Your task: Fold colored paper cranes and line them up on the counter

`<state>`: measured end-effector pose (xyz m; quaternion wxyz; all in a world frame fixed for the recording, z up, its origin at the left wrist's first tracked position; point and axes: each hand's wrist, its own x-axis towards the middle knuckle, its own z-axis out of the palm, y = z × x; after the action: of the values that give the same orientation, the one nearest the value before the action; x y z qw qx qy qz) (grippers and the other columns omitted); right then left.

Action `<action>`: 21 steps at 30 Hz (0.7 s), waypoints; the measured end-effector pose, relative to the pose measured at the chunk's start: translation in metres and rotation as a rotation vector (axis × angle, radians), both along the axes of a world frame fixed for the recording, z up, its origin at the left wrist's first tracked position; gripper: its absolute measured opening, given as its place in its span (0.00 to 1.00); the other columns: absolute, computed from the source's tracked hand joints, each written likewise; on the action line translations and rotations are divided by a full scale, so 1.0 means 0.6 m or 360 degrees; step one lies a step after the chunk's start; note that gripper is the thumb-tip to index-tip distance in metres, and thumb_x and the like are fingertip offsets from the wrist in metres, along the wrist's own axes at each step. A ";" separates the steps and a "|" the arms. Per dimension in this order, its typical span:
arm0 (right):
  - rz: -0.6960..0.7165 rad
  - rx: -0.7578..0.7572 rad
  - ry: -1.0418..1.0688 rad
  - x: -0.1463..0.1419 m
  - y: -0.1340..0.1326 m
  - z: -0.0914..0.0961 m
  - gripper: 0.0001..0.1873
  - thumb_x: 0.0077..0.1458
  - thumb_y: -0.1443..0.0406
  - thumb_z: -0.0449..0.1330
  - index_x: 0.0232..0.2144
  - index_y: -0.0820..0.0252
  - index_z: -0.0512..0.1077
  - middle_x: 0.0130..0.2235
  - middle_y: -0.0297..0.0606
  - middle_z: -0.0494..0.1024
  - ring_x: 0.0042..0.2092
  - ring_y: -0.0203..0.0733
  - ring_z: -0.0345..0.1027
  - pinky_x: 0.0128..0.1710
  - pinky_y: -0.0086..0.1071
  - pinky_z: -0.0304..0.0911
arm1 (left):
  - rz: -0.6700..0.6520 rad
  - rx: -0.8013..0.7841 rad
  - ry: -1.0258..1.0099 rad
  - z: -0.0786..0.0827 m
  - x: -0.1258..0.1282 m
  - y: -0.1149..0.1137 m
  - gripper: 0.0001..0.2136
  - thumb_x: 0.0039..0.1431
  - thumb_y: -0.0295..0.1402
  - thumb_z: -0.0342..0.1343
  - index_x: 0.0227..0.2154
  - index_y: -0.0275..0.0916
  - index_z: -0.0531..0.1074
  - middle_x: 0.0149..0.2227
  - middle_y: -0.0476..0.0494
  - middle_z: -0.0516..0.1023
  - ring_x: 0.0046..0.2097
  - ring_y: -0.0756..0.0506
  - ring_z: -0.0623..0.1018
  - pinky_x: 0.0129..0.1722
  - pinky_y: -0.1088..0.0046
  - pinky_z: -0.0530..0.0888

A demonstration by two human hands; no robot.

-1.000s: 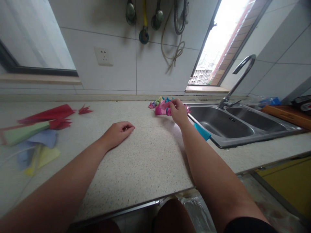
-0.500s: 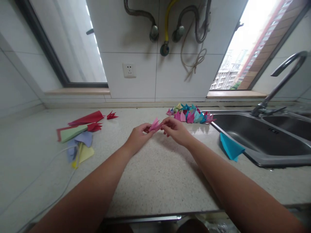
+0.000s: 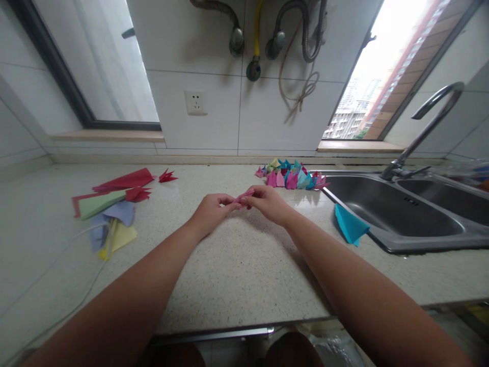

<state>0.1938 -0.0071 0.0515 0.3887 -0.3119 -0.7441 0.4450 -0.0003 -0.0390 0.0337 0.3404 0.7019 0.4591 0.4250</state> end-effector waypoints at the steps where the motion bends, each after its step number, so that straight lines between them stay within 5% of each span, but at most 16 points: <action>1: 0.0040 -0.0040 0.0030 0.000 0.000 0.000 0.12 0.53 0.57 0.65 0.30 0.60 0.76 0.31 0.40 0.80 0.33 0.38 0.71 0.36 0.34 0.66 | -0.0016 -0.0033 -0.0028 0.000 0.001 0.000 0.15 0.54 0.46 0.61 0.34 0.39 0.81 0.31 0.45 0.80 0.32 0.47 0.74 0.33 0.70 0.69; 14: 0.0382 -0.0510 0.0338 0.000 0.006 -0.022 0.17 0.49 0.53 0.68 0.28 0.60 0.71 0.28 0.34 0.76 0.33 0.36 0.72 0.38 0.32 0.67 | -0.0320 -0.0031 -0.0057 0.009 -0.003 -0.010 0.14 0.57 0.44 0.58 0.30 0.38 0.76 0.26 0.48 0.71 0.31 0.49 0.70 0.32 0.72 0.66; 21: 0.0297 -0.0285 0.0208 0.004 0.007 -0.016 0.14 0.53 0.56 0.66 0.27 0.60 0.70 0.26 0.31 0.74 0.31 0.34 0.69 0.34 0.29 0.64 | -0.0385 -0.0147 -0.0142 -0.002 0.003 -0.007 0.14 0.61 0.44 0.55 0.30 0.37 0.72 0.29 0.49 0.70 0.31 0.50 0.68 0.33 0.73 0.66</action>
<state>0.1961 -0.0029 0.0416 0.3639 -0.2451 -0.7002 0.5632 0.0016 -0.0430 0.0323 0.4413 0.7161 0.3745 0.3900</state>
